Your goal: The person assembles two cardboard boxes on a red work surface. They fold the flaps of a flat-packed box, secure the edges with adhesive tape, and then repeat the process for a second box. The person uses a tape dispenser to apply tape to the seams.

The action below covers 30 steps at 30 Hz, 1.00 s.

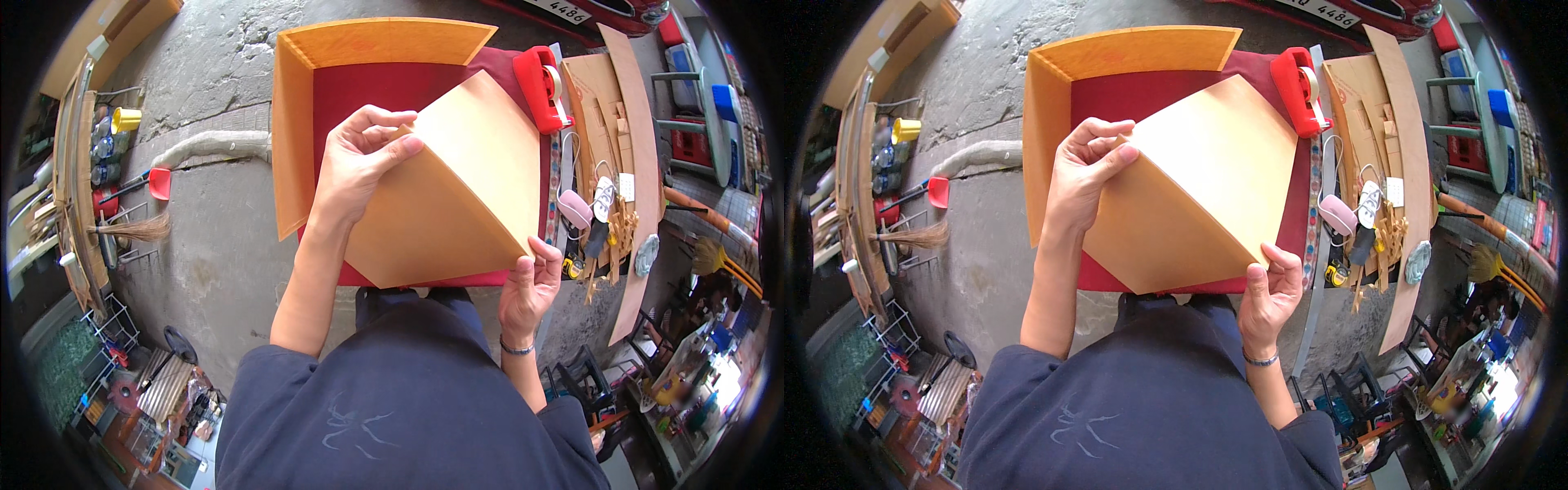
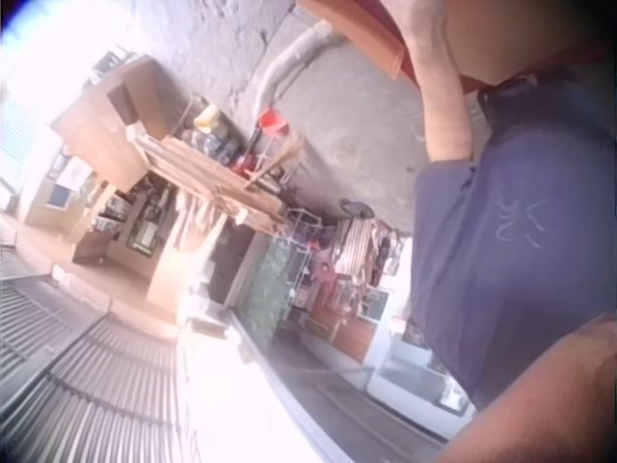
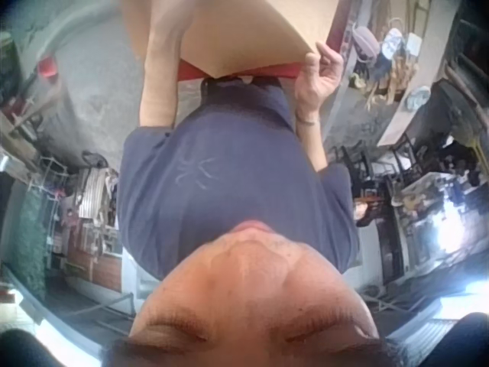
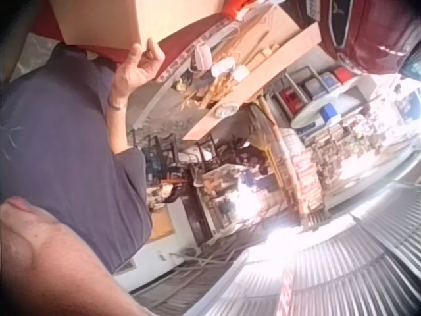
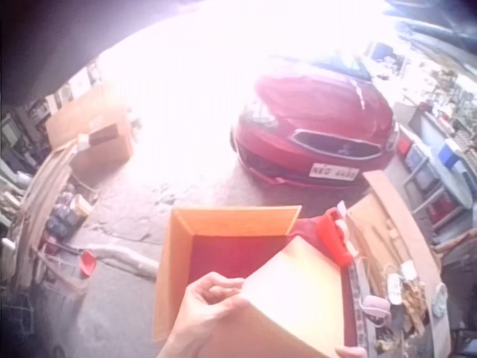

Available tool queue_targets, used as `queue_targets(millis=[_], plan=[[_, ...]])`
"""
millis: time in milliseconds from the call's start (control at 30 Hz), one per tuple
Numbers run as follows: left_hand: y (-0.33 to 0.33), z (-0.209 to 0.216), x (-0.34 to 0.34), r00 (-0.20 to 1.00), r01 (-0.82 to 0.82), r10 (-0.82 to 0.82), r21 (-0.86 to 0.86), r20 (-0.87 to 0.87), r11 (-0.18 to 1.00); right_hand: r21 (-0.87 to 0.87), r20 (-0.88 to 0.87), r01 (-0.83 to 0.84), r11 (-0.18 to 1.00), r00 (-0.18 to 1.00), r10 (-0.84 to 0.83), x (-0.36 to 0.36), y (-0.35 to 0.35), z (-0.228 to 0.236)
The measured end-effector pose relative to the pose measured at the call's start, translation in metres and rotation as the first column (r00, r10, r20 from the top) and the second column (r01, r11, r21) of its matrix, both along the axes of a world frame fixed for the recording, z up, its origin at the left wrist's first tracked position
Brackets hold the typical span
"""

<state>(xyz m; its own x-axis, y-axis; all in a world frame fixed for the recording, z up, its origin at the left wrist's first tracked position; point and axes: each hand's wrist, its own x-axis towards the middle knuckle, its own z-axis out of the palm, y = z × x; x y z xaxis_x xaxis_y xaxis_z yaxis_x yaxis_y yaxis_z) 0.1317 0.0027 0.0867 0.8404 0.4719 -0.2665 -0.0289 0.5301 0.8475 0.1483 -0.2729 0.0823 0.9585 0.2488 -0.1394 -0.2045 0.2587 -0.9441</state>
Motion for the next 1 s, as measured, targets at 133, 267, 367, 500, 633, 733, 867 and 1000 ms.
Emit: queue_targets(millis=[133, 267, 367, 500, 633, 733, 867, 1000], plan=[[-0.003, 0.007, 0.000, 1.000, 0.000, -0.001, -0.029, -0.021, 1.000, 0.018, -0.001, 0.002, 1.000, 1.000, -0.002, 0.002, 0.001, 0.000], [-0.003, 0.005, -0.002, 1.000, 0.002, -0.002, 0.013, -0.015, 1.000, -0.011, -0.002, 0.016, 1.000, 1.000, -0.016, 0.001, -0.002, 0.001], [-0.005, 0.007, -0.004, 1.000, -0.017, 0.017, 0.005, 0.005, 1.000, -0.020, 0.029, 0.007, 1.000, 1.000, -0.006, 0.005, -0.005, 0.002], [-0.014, 0.015, -0.007, 0.996, -0.079, 0.078, 0.019, 0.040, 0.997, -0.008, 0.076, -0.011, 1.000, 0.997, 0.011, 0.013, -0.012, 0.006], [-0.022, 0.025, -0.015, 0.992, -0.119, 0.119, 0.002, 0.039, 0.993, -0.033, 0.053, -0.013, 0.999, 0.998, 0.015, 0.025, -0.019, 0.017], [-0.037, 0.034, -0.022, 0.979, -0.177, 0.178, -0.015, 0.096, 0.984, 0.004, 0.081, -0.088, 0.996, 0.993, 0.087, 0.041, -0.027, 0.027], [-0.062, 0.041, -0.037, 0.950, -0.299, 0.293, 0.037, 0.108, 0.954, -0.040, 0.149, -0.211, 0.977, 0.965, 0.214, 0.075, -0.031, 0.040], [-0.104, 0.054, -0.055, 0.874, -0.479, 0.468, 0.068, 0.135, 0.875, -0.064, 0.088, -0.427, 0.902, 0.898, 0.431, 0.109, -0.039, 0.049]])
